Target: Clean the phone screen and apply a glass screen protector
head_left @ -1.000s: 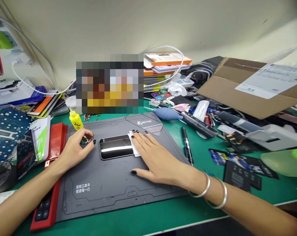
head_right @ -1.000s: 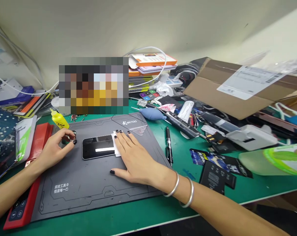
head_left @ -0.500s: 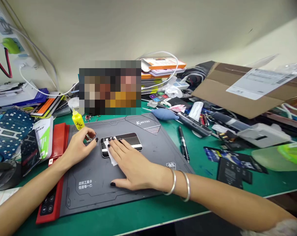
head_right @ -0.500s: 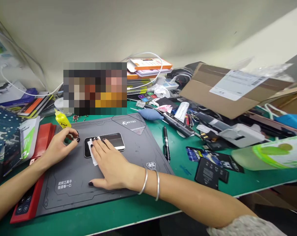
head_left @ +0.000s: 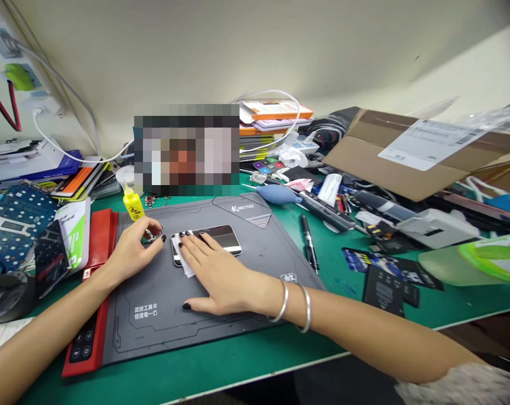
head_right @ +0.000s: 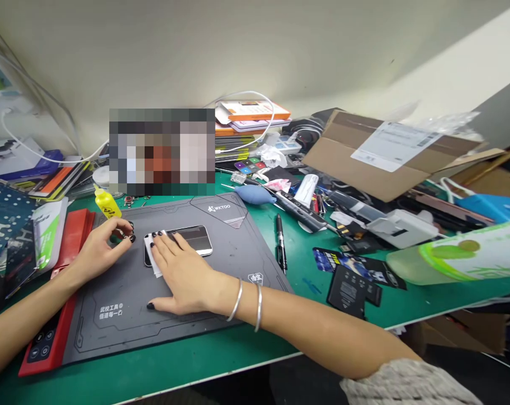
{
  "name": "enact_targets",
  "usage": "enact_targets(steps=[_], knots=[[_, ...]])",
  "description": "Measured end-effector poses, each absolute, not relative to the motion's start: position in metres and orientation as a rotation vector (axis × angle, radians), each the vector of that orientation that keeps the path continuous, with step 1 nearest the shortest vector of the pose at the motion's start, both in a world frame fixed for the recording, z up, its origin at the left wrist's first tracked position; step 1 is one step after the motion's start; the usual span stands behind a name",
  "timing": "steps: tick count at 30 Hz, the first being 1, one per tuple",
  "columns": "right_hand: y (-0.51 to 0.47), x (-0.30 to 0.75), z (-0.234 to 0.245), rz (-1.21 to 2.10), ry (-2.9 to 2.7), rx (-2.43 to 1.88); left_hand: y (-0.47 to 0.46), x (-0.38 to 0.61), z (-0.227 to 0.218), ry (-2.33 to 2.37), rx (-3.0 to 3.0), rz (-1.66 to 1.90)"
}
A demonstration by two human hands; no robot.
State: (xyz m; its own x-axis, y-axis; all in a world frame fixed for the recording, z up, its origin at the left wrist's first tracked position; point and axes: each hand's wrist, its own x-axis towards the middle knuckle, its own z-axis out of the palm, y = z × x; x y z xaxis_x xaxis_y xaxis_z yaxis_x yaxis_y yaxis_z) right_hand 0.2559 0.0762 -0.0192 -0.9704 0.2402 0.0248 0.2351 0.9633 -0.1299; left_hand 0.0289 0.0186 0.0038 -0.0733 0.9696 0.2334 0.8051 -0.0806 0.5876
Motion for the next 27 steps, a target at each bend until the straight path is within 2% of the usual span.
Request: enact_targets(steps=[10, 14, 21, 27], knots=[[0.106, 0.325, -0.035, 0.16, -3.011, -0.625, 0.02, 0.032, 0.006, 1.925, 1.894, 0.881], [0.094, 0.31, -0.031, 0.186, -3.058, -0.673, 0.021, 0.033, 0.005, 1.91, 1.894, 0.891], [0.068, 0.25, -0.016, 0.222, -3.124, -0.41, 0.02, 0.032, 0.001, 1.891, 1.928, 0.92], [0.067, 0.24, -0.014, 0.195, -3.112, -0.382, 0.017, 0.032, 0.0, 1.874, 2.047, 0.908]])
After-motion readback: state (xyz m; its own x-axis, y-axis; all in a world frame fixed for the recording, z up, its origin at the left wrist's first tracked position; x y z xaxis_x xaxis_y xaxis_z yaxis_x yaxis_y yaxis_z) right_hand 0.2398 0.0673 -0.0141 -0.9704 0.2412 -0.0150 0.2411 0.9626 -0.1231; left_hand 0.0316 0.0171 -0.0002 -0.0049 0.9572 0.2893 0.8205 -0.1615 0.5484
